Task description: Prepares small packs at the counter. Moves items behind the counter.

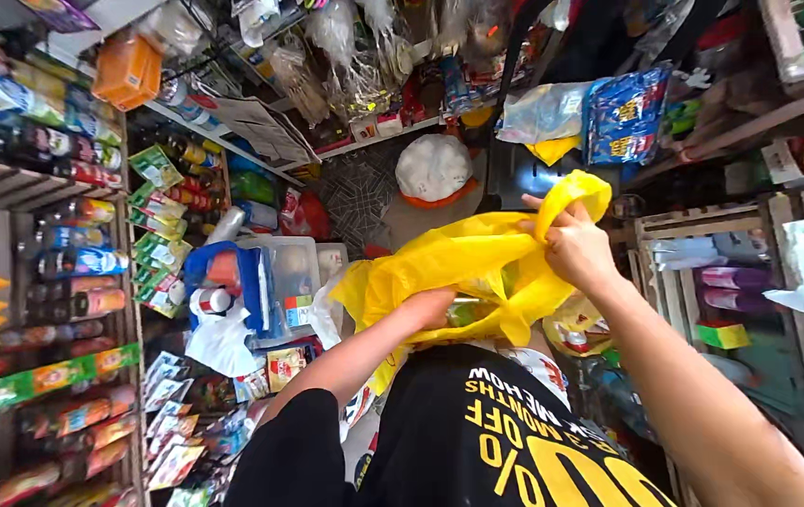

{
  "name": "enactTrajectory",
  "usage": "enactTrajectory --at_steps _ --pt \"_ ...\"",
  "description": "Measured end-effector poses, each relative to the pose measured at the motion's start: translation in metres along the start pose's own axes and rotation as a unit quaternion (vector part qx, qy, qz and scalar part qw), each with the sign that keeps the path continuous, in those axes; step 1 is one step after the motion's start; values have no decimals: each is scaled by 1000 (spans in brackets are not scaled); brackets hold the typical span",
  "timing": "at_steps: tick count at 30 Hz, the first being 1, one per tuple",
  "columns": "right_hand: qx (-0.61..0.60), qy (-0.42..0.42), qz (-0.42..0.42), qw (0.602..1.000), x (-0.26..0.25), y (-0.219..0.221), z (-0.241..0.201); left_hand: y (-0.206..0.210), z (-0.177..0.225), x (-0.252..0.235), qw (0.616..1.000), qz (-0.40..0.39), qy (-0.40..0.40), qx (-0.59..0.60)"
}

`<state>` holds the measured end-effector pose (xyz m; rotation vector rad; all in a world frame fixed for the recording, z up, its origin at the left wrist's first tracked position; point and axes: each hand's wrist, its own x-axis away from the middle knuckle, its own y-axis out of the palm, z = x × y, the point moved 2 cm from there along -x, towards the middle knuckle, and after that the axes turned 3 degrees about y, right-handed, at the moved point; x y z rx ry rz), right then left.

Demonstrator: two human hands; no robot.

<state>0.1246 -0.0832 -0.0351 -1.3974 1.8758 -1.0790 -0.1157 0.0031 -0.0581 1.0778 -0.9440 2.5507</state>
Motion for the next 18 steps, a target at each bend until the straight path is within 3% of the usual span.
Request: enactTrajectory --at_steps 2,5,8,11,14,16,18 --pt "56 25 -86 994 -6 9 6 -8 14 15 997 51 44 -36" --pt "81 86 -204 972 8 33 24 -27 13 41 984 175 29 2" --pt "102 178 -250 946 36 55 49 -44 -10 65 956 286 -1 66" --pt "84 302 -258 914 45 63 50 -49 -9 89 917 367 84 128" --pt "-124 372 -255 884 32 57 39 -55 14 121 898 353 224 134" --pt "-408 303 -186 841 19 55 28 -61 28 132 894 321 298 95" --pt "-574 188 -147 783 -2 46 2 -63 37 125 889 306 337 51"
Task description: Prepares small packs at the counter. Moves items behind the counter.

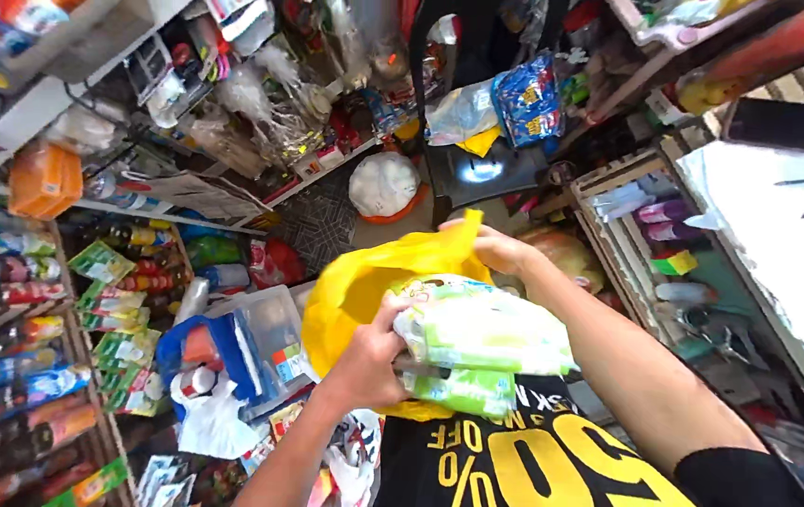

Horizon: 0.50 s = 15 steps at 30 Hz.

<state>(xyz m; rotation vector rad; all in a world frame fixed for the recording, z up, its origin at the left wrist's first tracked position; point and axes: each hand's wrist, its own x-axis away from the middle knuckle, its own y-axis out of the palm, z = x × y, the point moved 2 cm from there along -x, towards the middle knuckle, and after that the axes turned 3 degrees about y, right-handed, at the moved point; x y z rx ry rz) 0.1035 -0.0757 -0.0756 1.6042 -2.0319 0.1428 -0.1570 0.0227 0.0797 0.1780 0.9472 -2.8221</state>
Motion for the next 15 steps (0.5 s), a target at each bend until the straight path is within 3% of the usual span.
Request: enactTrajectory --at_steps 2,4,6,8,10,12,15 --pt "-3 -84 -20 996 -15 19 -13 6 -5 -6 999 26 14 -21" --pt "106 -89 44 989 -28 24 -8 -7 -5 -13 998 60 9 3" --pt "229 64 95 967 -24 25 10 -28 -3 -10 991 119 -24 52" --pt "291 52 151 943 -14 25 69 -51 -5 -5 975 198 -54 81" --pt "349 174 112 914 9 33 73 -70 -12 -3 956 263 -57 117" --pt "359 216 112 901 35 40 62 -81 -18 -8 927 327 -80 167" --pt "330 74 144 930 93 40 55 -81 -11 -45 885 386 -150 214"
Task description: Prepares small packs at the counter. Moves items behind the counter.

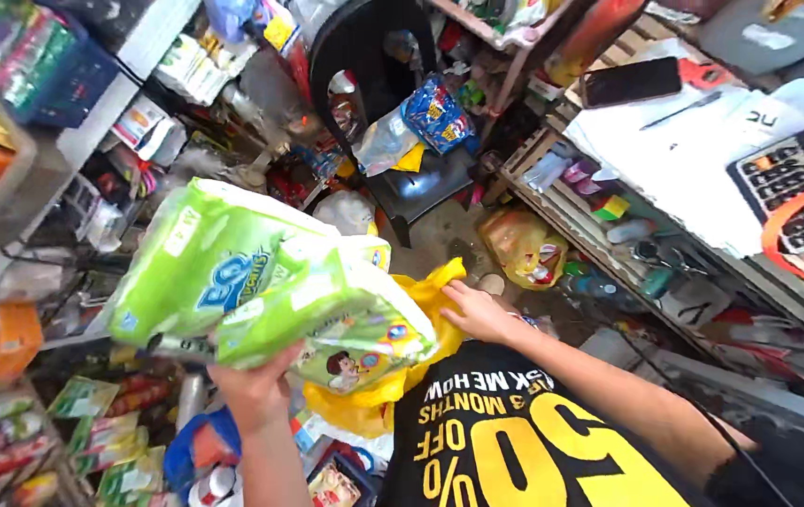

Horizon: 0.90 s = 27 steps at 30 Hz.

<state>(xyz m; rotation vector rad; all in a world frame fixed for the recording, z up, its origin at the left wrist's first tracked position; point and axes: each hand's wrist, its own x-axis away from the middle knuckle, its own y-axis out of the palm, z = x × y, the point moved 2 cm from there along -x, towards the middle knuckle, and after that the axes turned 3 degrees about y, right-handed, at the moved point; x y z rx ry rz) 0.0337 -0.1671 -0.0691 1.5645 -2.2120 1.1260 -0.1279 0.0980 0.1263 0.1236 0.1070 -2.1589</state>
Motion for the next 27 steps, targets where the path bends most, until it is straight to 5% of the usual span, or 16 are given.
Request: enactTrajectory --at_steps 3,6,9,11,13,15,20,27 --pt "-192 -113 -53 973 83 -3 43 29 -3 -20 995 16 -88 43" --pt "-342 38 -74 936 196 -10 111 54 -17 -40 982 -18 -160 96" --pt "-279 234 69 929 299 -53 163 92 -22 -54 972 -97 -179 116" --pt "-226 208 232 923 328 -97 175 130 -20 -58 960 -175 -181 126" --pt "-233 113 364 895 310 -146 131 173 -15 -56 936 -263 -197 128" --pt "-249 18 408 878 264 -184 76 219 -7 -48 897 -353 -230 137" --pt "-439 -75 310 840 164 -226 44 326 12 -5 789 -534 -277 124" --pt "-681 -105 227 689 189 -183 105 396 -7 49 841 -508 -177 -63"
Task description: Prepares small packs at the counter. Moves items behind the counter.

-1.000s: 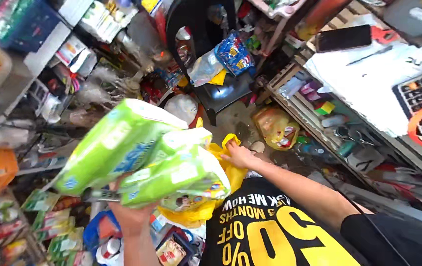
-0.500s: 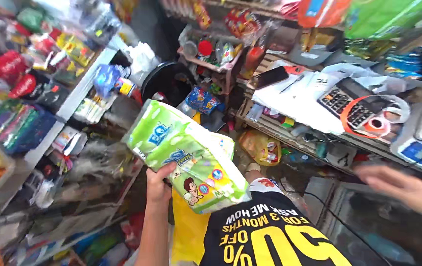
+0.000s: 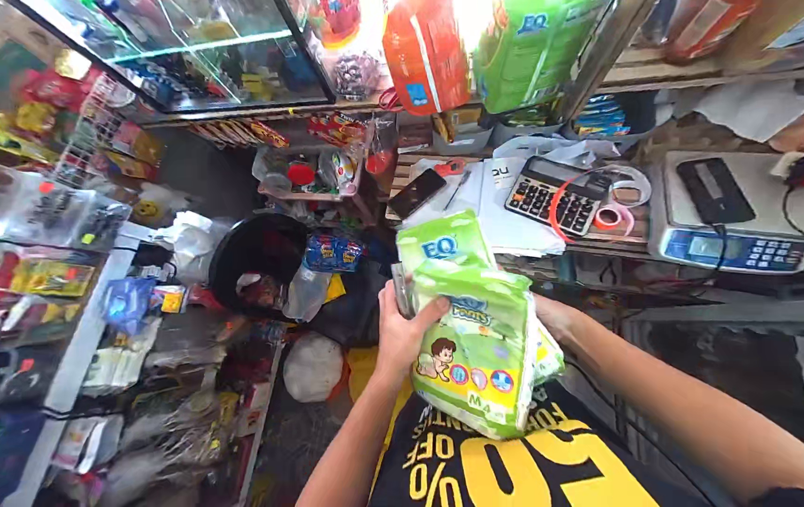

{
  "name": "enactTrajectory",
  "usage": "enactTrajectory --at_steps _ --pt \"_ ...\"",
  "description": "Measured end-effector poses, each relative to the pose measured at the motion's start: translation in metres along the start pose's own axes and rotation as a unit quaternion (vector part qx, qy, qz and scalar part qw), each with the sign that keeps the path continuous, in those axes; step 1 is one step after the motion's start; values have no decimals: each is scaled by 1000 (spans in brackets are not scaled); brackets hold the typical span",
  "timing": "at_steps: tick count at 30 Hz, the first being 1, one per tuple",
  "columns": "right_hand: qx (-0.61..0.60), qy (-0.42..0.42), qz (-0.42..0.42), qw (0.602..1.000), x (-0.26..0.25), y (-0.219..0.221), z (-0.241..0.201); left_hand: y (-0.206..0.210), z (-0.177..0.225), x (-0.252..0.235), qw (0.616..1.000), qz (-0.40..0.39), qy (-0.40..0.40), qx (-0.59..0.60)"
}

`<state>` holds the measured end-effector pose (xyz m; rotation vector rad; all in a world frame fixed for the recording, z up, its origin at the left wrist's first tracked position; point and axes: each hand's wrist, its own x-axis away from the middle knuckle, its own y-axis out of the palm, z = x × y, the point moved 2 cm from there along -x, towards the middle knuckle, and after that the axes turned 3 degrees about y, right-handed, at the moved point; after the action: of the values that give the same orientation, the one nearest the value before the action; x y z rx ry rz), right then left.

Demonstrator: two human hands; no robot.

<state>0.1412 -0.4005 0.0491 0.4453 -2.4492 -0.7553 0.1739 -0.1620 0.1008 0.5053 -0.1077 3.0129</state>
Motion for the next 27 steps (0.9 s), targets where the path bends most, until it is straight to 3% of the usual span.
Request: enactTrajectory --at_steps 4,8,13,16,20,22,25,27 --pt "-76 -3 31 997 10 -30 16 28 -8 -20 994 32 36 -95" --pt "-79 -20 149 985 -7 -47 13 44 -23 -26 991 -15 -53 -126" --pt "4 -37 253 967 -47 -66 -4 54 -32 -26 989 -34 -141 4" --pt "4 -47 276 960 -84 -81 -21 46 -23 -45 986 0 -127 105" --pt "-17 -90 288 953 -130 -110 -50 17 -12 -75 987 44 -86 130" --pt "107 -89 372 918 -146 -128 -61 3 -9 -89 988 44 -77 129" --pt "388 -72 470 790 -159 -144 -64 -11 -5 -110 993 27 -68 97" --pt "451 -97 492 738 -163 -133 -69 -16 3 -125 997 5 -61 55"
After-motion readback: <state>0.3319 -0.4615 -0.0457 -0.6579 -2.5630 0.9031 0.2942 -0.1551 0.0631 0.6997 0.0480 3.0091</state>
